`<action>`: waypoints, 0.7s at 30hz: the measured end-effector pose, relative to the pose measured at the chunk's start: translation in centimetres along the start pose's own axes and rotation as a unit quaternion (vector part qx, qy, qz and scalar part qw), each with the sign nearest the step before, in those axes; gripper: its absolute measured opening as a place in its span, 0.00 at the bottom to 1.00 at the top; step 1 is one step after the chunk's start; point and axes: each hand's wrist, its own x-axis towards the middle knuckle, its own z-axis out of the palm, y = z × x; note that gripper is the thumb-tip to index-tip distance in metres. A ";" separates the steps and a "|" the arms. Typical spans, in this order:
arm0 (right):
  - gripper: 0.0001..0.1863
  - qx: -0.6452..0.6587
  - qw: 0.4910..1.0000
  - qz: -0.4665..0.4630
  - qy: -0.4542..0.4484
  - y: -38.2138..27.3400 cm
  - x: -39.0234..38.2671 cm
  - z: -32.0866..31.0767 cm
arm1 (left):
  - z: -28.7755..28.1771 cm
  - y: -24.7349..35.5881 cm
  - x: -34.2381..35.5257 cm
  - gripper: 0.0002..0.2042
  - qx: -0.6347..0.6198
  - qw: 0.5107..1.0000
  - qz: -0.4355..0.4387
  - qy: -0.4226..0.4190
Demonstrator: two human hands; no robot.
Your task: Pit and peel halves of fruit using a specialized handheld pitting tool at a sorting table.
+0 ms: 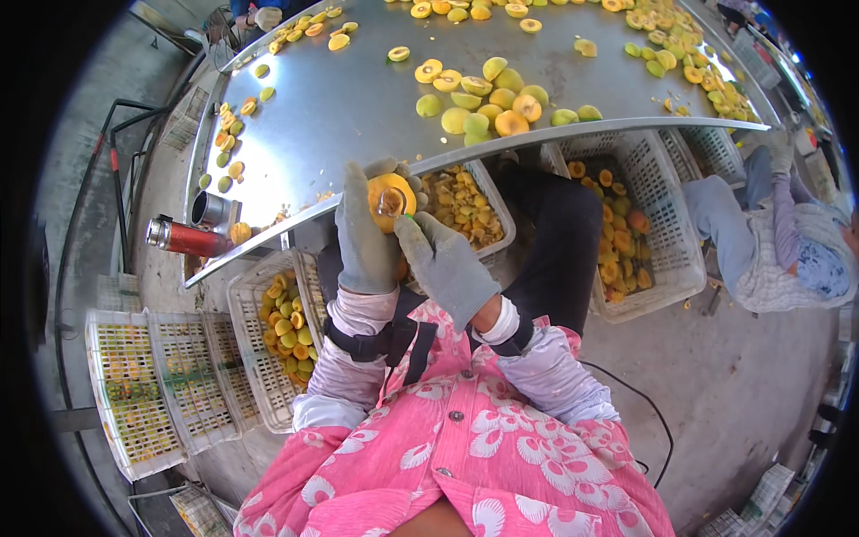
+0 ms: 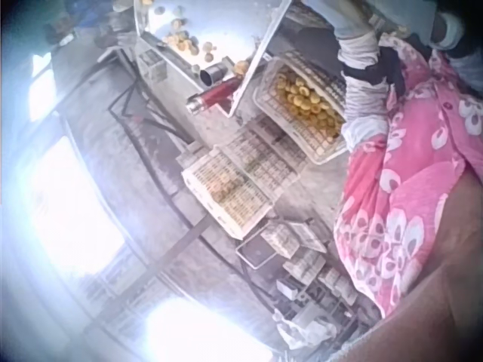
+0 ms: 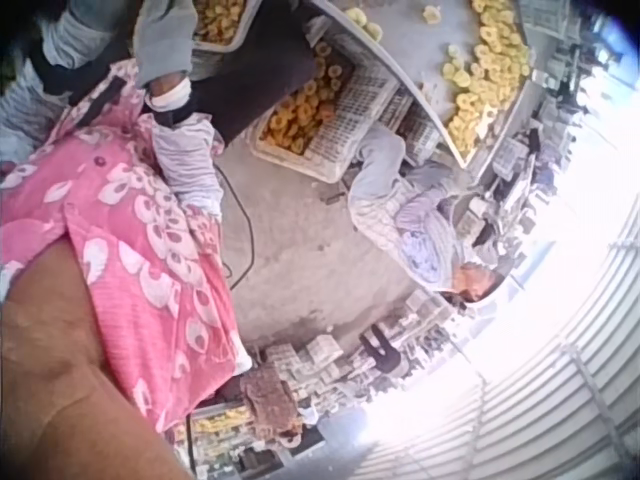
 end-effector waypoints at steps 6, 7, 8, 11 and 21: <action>0.18 0.171 0.973 0.150 -0.040 -1.8 0.3 0.4 | 1.1 0.9 0.6 0.17 0.039 0.997 0.031 -0.051; 0.18 0.175 0.972 0.149 -0.051 -1.4 0.6 0.3 | 1.3 1.2 0.7 0.17 0.039 0.997 0.020 -0.058; 0.17 0.180 0.971 0.146 -0.063 -1.2 0.8 0.2 | 1.6 1.6 0.8 0.16 0.038 0.997 0.011 -0.064; 0.20 0.161 0.966 0.163 -0.118 -1.3 -0.2 -0.1 | 0.6 1.9 0.6 0.15 0.177 0.980 0.056 -0.066; 0.27 0.322 0.887 0.239 -0.228 -1.3 -2.2 -2.7 | 0.6 -0.5 1.0 0.17 0.112 0.979 -0.120 -0.121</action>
